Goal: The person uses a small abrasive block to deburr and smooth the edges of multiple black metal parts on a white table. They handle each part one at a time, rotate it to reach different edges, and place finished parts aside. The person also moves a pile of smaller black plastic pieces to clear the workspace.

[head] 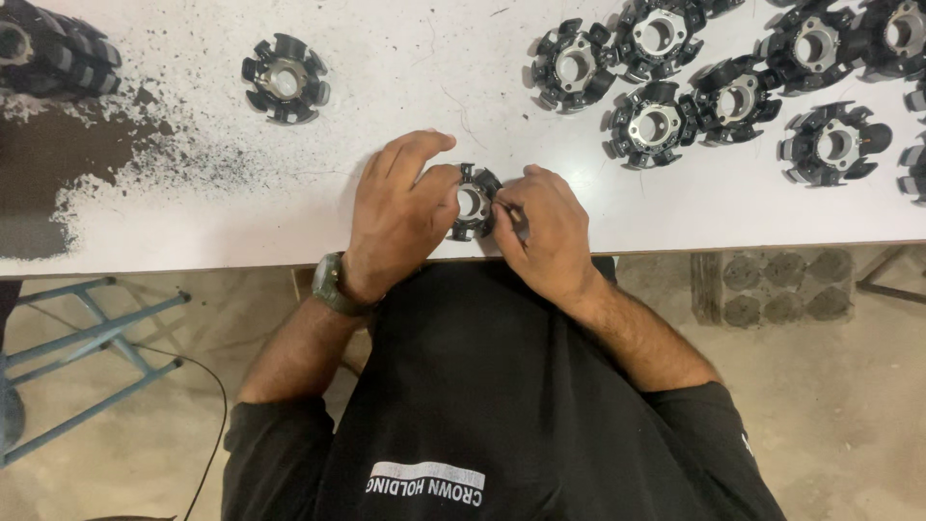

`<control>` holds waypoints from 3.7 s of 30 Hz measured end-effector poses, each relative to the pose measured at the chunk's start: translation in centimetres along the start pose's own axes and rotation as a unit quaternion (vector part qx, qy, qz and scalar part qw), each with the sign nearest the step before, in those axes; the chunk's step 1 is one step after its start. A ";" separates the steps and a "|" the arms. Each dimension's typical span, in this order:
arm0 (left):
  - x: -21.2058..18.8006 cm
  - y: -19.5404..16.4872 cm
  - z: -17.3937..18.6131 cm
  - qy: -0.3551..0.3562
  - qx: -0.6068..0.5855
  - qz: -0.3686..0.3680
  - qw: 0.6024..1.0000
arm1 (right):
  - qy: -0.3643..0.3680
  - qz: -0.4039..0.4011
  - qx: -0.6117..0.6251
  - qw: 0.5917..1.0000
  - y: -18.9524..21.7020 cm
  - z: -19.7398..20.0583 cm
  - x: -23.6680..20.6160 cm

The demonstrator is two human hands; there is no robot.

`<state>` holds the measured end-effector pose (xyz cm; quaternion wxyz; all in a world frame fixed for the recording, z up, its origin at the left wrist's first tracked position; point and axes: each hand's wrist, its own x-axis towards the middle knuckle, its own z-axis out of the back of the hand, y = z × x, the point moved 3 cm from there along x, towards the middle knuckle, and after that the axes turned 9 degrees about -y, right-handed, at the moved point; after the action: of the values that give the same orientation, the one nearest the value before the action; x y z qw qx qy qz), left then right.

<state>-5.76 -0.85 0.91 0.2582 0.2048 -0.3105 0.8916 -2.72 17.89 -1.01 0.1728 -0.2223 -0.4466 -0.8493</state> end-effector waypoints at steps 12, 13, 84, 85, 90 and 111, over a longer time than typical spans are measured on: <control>0.2 0.6 -0.8 0.030 -0.046 -0.011 0.998 | 0.018 0.005 -0.006 1.000 0.1 0.1 0.5; 0.3 0.7 -0.7 0.021 -0.039 -0.019 0.999 | 0.017 0.006 -0.004 1.000 0.0 0.1 0.4; -4.6 -0.8 -1.5 -0.046 -0.131 0.106 0.985 | 0.012 0.070 0.005 0.997 -0.7 -1.1 -2.9; -4.7 -0.8 -1.4 -0.050 -0.133 0.103 0.985 | 0.012 0.072 0.006 0.997 -0.7 -1.1 -2.9; -5.1 -0.7 -1.6 -0.052 -0.144 0.108 0.982 | 0.007 0.070 0.006 0.997 -0.8 -1.1 -3.0; -5.8 -0.5 -2.4 -0.105 -0.105 0.031 0.988 | -0.001 0.098 0.014 0.995 -0.5 -1.3 -3.2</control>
<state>-1.41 -0.83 -3.68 0.2162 0.2591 -0.4339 0.8354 -0.58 17.42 -3.67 0.2574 -0.2635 -0.4346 -0.8218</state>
